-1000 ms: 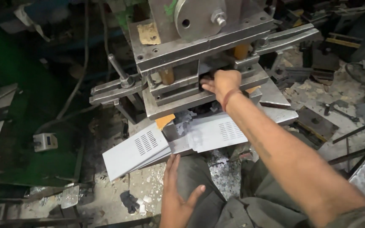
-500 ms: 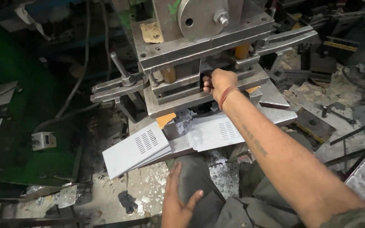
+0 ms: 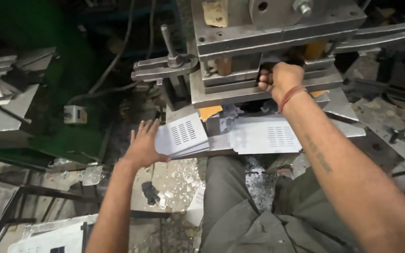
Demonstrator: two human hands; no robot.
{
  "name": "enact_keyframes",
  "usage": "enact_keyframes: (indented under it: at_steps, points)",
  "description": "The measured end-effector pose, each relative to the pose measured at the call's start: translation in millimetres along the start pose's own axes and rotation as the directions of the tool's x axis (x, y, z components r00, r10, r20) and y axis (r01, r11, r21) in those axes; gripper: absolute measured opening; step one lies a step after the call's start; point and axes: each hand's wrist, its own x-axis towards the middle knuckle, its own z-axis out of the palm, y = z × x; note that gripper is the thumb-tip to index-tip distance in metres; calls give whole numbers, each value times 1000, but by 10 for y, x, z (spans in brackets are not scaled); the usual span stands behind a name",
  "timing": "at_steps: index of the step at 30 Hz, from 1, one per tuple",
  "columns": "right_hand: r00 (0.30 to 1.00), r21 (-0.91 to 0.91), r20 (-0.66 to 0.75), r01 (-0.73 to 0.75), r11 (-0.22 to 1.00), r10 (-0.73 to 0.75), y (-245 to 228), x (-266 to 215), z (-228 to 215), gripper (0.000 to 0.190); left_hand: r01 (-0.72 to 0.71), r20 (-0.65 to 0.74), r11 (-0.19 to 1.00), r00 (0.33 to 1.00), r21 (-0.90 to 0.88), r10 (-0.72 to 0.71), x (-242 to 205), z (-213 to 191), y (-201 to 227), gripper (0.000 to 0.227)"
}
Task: Operating a mechanical press to stamp holes and patterns into metal plates.
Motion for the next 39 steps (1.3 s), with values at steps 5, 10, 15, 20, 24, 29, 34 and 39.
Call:
enact_keyframes:
  at_steps: [5, 10, 15, 20, 24, 29, 34, 39]
  points:
    - [999, 34, 47, -15, 999, 13, -35, -46, -24, 27, -49, 94, 989, 995, 142, 36, 37, -213, 4, 120]
    - [991, 75, 106, -88, 993, 79, -175, -195, -43, 28, -55, 83, 985, 996, 165, 41, 32, -243, 16, 113]
    - [985, 32, 170, -36, 999, 30, -248, -580, -235, 30, -27, -2, 994, 1000, 110, 28, 21, -254, 26, 116]
    - [903, 131, 339, 232, 964, -264, 206, -1812, -935, 24, 45, -98, 999, 994, 3, -45, -184, -343, 110, 106]
    - [979, 207, 196, -99, 973, 58, 1095, -1531, -1350, 19, 31, -145, 954, 986, -300, -78, -327, -246, -339, 41]
    - [951, -132, 213, -198, 971, 223, 1376, -1478, -1417, 28, 13, -145, 609, 967, -793, -209, -955, -389, 176, 22]
    - [801, -455, 491, -100, 885, 343, 1220, -1989, -1054, 43, 68, -8, 513, 990, -856, -144, -1009, -42, 982, 25]
    - [927, 72, 370, 33, 997, -57, 944, -1972, -1091, 19, -86, -120, 242, 984, -966, -131, -971, -27, 1436, 57]
